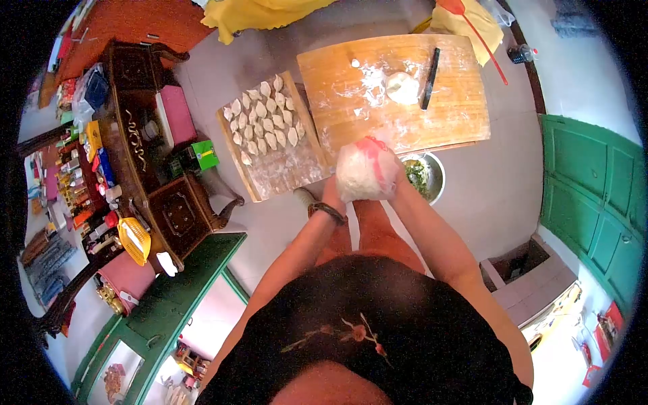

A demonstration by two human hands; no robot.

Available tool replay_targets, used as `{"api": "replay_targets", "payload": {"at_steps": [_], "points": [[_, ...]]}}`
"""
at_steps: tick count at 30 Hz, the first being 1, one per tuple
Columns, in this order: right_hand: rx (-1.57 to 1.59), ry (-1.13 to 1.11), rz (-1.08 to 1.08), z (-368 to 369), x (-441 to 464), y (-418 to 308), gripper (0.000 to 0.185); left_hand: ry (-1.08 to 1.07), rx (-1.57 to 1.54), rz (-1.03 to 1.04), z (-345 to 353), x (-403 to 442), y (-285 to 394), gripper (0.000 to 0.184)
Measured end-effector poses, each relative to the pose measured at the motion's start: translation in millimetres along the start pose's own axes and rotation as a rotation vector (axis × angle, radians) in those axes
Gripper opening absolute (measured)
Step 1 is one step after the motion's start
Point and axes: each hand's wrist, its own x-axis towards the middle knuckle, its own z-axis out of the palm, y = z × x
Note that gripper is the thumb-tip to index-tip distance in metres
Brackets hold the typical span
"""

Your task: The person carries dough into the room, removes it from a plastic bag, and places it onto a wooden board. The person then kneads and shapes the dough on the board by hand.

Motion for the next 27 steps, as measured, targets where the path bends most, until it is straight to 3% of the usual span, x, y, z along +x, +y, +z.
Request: {"api": "replay_targets", "payload": {"at_steps": [2, 3, 6, 8, 14, 17, 20, 21, 24, 27], "points": [[-0.158, 0.178, -0.133, -18.1, 25.3, -18.8, 0.042, 0.030, 0.618, 0.292, 4.6, -0.5, -5.8, 0.022], [-0.224, 0.207, -0.198, -29.4, 41.9, -31.4, 0.042, -0.046, 0.652, 0.357, 3.3, 9.9, -13.7, 0.024], [-0.466, 0.350, -0.406, -36.6, 92.5, -57.9, 0.038, -0.070, 0.458, -0.043, -1.1, 5.5, -12.2, 0.027], [-0.587, 0.383, -0.547, -48.6, 139.6, -80.2, 0.037, -0.024, 0.386, -0.014, -17.6, 3.0, -17.1, 0.025], [-0.478, 0.518, -0.618, -42.4, 272.8, -112.3, 0.034, 0.103, 0.372, -0.027, -78.0, -18.5, -13.9, 0.022], [-0.392, 0.588, -0.747, -94.1, 340.9, -124.6, 0.036, 0.164, 0.368, -0.064, -96.9, -26.7, -22.5, 0.022], [-0.721, 0.757, -0.827, -179.7, 383.8, -135.3, 0.035, 0.179, 0.350, -0.090, -106.2, -33.7, -33.5, 0.022], [-0.573, 0.843, -0.766, -102.9, 345.0, -98.7, 0.031, 0.182, 0.339, -0.108, -107.4, -35.5, -33.1, 0.023], [-0.795, 0.639, -0.684, -119.2, 330.5, -104.2, 0.027, 0.209, 0.282, -0.117, -110.9, -38.0, -25.1, 0.023], [-0.810, 0.818, -0.440, -82.8, 295.0, -113.9, 0.025, 0.252, 0.208, -0.014, -125.4, -38.4, -25.2, 0.021]]}}
